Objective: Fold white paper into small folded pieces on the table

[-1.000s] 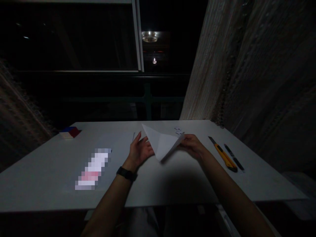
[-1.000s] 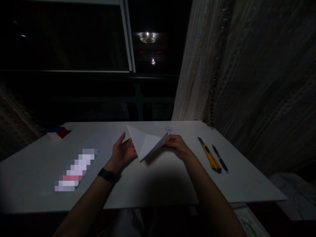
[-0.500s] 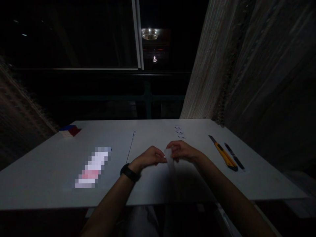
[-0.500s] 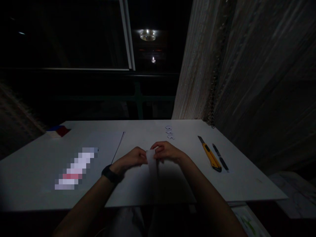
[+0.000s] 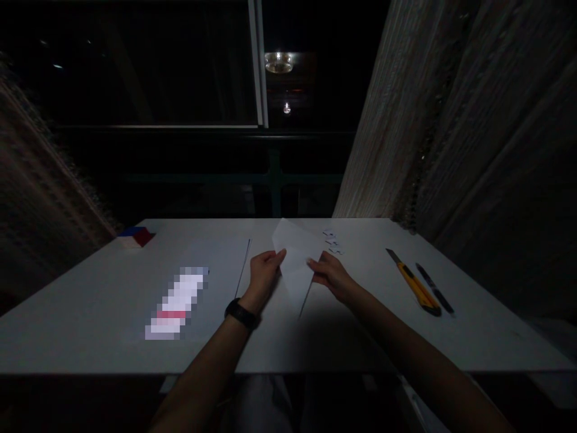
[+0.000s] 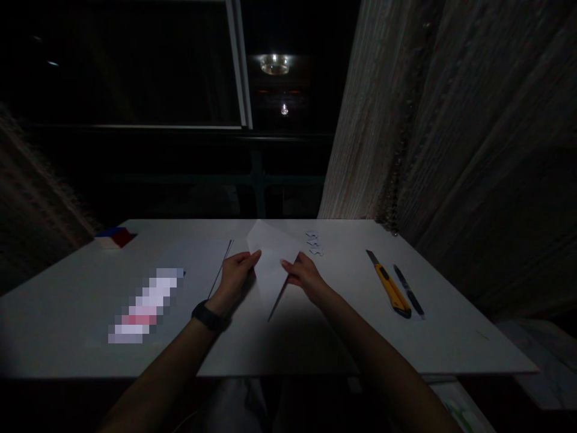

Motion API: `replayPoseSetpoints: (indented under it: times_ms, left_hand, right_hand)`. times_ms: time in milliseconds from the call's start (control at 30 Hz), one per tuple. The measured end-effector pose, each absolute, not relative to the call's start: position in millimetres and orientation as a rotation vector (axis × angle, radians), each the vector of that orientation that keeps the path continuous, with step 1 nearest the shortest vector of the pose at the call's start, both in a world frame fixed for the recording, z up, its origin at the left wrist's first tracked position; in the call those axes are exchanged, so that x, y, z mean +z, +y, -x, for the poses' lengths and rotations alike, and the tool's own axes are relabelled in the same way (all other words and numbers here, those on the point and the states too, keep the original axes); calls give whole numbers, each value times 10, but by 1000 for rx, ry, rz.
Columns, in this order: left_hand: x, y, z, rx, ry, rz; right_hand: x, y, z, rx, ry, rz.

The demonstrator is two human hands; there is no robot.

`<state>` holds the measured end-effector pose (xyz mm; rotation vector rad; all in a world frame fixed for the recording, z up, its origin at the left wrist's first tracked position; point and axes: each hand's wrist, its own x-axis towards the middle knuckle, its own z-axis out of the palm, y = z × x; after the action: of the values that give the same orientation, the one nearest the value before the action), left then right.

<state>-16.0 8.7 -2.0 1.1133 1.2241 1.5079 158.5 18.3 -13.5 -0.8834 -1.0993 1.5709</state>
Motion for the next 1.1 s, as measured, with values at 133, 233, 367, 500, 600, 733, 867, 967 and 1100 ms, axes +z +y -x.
replayPoseSetpoints:
  times_ms: [133, 233, 367, 500, 600, 733, 867, 967, 1100]
  left_hand:
    - [56, 37, 154, 1372, 1036, -1057]
    - [90, 27, 195, 1324, 1036, -1052]
    - [95, 28, 221, 1265, 1033, -1069]
    - [96, 34, 227, 1279, 1056, -1064]
    - [103, 32, 261, 1191, 1052, -1088]
    - [98, 21, 309, 993, 1018, -1200]
    - [74, 23, 310, 903, 981, -1274]
    - [63, 34, 313, 929, 978, -1277]
    - [74, 31, 327, 959, 950, -1251]
  right_hand:
    - [-164, 245, -1695, 1506, -1218, 1007]
    - [-156, 305, -1830, 1545, -1294, 1008]
    - [-148, 322, -1879, 1558, -1271, 970]
    - [-165, 317, -1830, 1519, -1288, 931]
    - [-144, 320, -1861, 1498, -1323, 927]
    - [-53, 299, -1963, 1578, -1459, 897]
    - [12, 268, -2002, 1577, -1540, 851]
    - [24, 265, -2003, 1559, -1543, 836]
    - [23, 264, -2004, 1586, -1506, 840]
